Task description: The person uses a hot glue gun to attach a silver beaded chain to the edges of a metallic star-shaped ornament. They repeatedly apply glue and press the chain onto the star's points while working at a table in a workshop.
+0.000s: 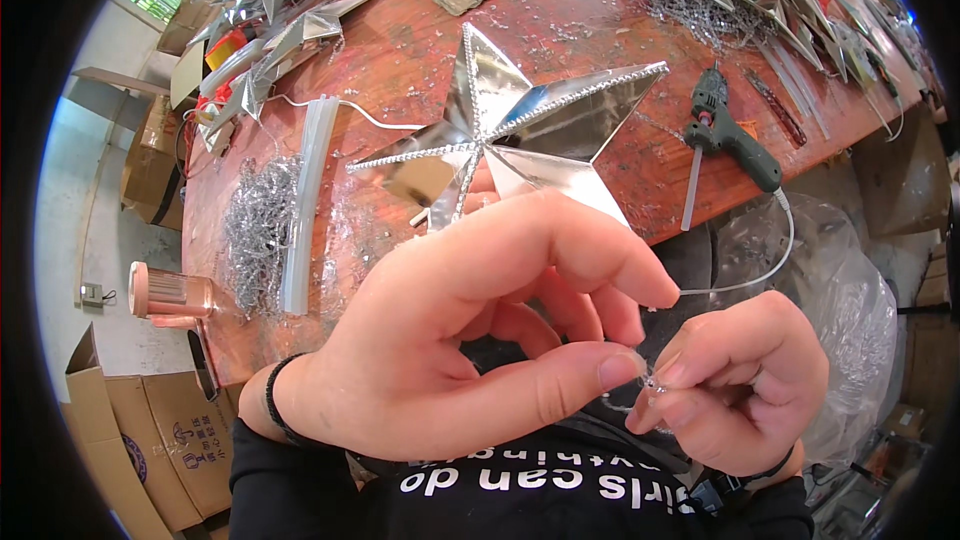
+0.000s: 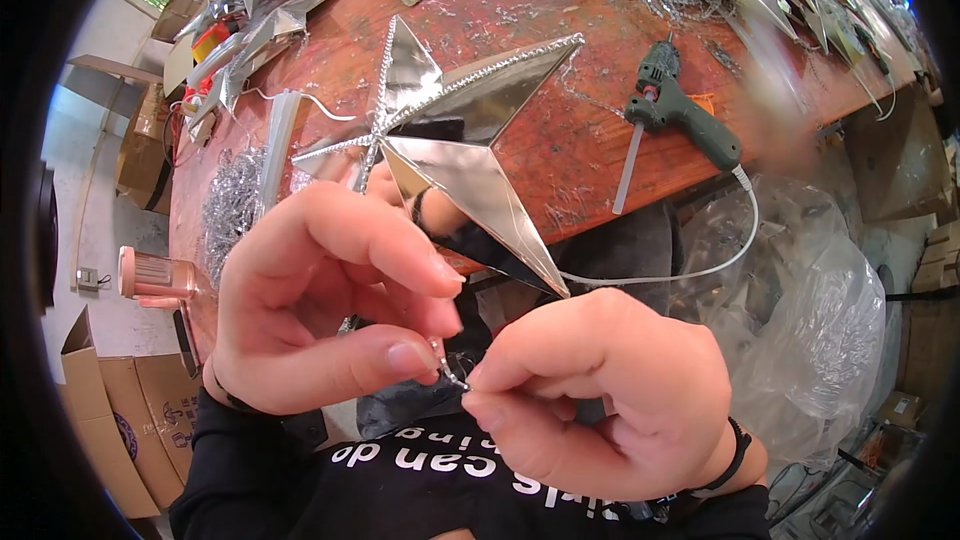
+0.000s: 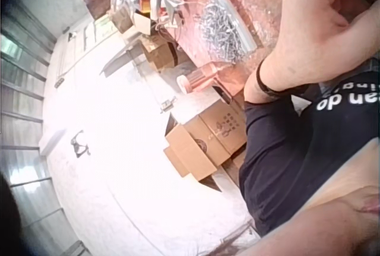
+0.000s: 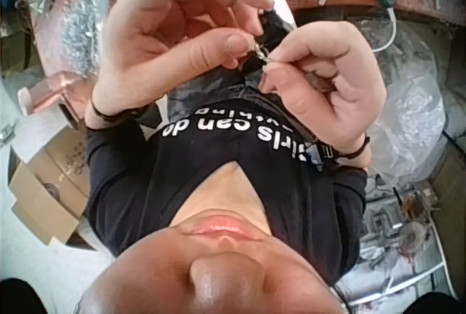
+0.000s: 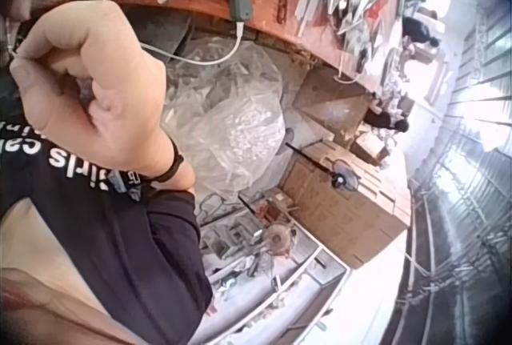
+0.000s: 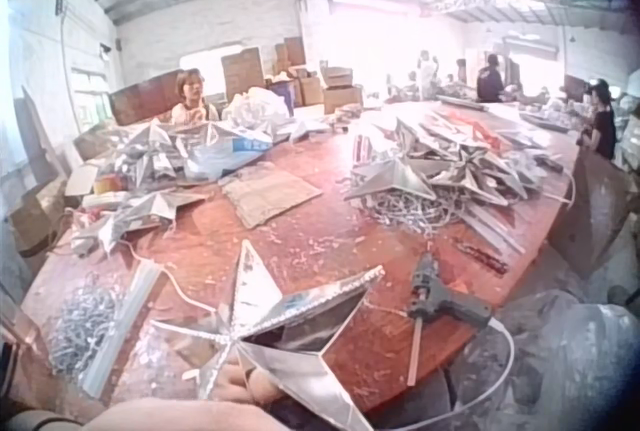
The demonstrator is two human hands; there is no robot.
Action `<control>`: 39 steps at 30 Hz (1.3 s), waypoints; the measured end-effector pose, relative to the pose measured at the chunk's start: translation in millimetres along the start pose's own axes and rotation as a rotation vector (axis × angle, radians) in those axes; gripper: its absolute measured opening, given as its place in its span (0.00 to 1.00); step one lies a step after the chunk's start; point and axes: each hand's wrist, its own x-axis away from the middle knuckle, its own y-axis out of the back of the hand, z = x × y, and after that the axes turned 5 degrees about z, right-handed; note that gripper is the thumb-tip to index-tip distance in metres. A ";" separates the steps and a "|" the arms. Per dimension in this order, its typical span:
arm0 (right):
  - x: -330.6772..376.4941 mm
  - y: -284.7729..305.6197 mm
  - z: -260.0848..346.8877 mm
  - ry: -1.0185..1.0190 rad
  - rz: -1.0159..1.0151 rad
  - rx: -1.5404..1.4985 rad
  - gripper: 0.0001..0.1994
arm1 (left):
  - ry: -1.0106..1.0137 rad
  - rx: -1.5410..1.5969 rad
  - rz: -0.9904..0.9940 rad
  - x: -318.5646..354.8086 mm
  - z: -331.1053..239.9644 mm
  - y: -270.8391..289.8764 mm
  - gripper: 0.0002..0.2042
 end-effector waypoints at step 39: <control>-1.1 80.2 -18.9 0.041 0.327 -0.020 0.11 | 0.042 -0.785 -0.311 -25.1 19.7 57.5 0.18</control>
